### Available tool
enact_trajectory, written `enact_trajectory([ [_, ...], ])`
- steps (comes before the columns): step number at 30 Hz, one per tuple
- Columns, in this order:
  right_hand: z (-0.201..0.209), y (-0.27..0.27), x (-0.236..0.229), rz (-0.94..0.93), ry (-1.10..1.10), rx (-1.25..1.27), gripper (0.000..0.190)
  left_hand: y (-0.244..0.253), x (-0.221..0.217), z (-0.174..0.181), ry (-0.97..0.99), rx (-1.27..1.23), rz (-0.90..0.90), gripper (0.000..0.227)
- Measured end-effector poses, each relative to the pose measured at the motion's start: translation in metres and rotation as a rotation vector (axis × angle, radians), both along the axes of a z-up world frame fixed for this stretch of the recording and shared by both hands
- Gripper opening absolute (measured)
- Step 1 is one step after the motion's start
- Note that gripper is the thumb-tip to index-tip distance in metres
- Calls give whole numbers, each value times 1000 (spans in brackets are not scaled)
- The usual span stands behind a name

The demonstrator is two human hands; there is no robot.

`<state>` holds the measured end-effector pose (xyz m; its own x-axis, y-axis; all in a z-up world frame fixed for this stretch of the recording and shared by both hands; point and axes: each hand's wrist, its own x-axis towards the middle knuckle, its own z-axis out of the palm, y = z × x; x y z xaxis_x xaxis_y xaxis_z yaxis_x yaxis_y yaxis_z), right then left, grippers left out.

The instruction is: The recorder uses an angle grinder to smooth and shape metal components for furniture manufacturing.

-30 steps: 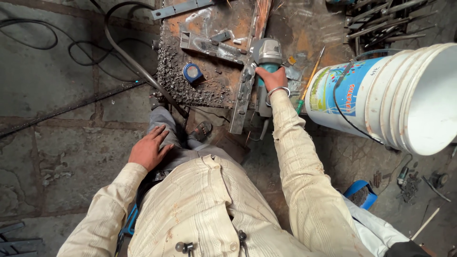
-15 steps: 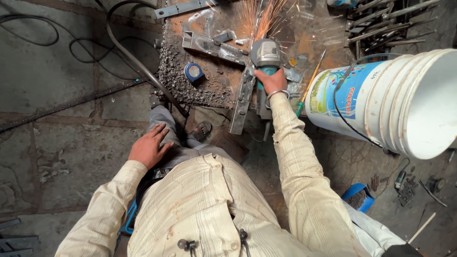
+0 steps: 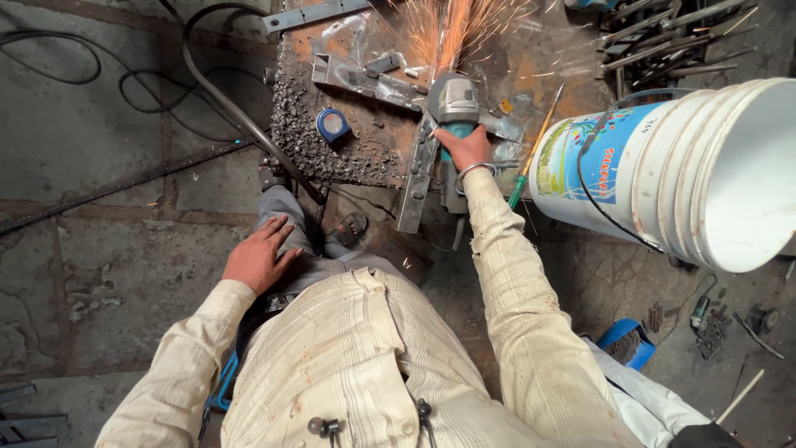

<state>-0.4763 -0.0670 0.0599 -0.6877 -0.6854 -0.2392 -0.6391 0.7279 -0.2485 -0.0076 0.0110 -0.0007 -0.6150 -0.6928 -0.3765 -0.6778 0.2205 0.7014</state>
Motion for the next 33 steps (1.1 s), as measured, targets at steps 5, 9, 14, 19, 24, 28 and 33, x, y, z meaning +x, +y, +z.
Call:
enact_trajectory([
  [5,3,2,1,-47,-40,31,95,0,0,7,-21,11,7,61],
  [9,-1,4,2,4,-20,8,98,1,-1,7,-31,13,7,60],
  [14,1,0,5,-51,-16,51,98,3,0,8,-15,-8,16,61],
  [19,-17,11,-10,-26,64,37,101,8,3,10,-22,4,40,60],
  [24,-10,9,-8,-7,-14,28,99,13,1,6,-26,-6,18,60],
  [28,-7,9,-4,22,-28,-48,103,14,1,14,15,-26,40,61],
  [33,-2,34,-23,-150,-217,-340,80,7,-6,38,62,-69,97,58],
])
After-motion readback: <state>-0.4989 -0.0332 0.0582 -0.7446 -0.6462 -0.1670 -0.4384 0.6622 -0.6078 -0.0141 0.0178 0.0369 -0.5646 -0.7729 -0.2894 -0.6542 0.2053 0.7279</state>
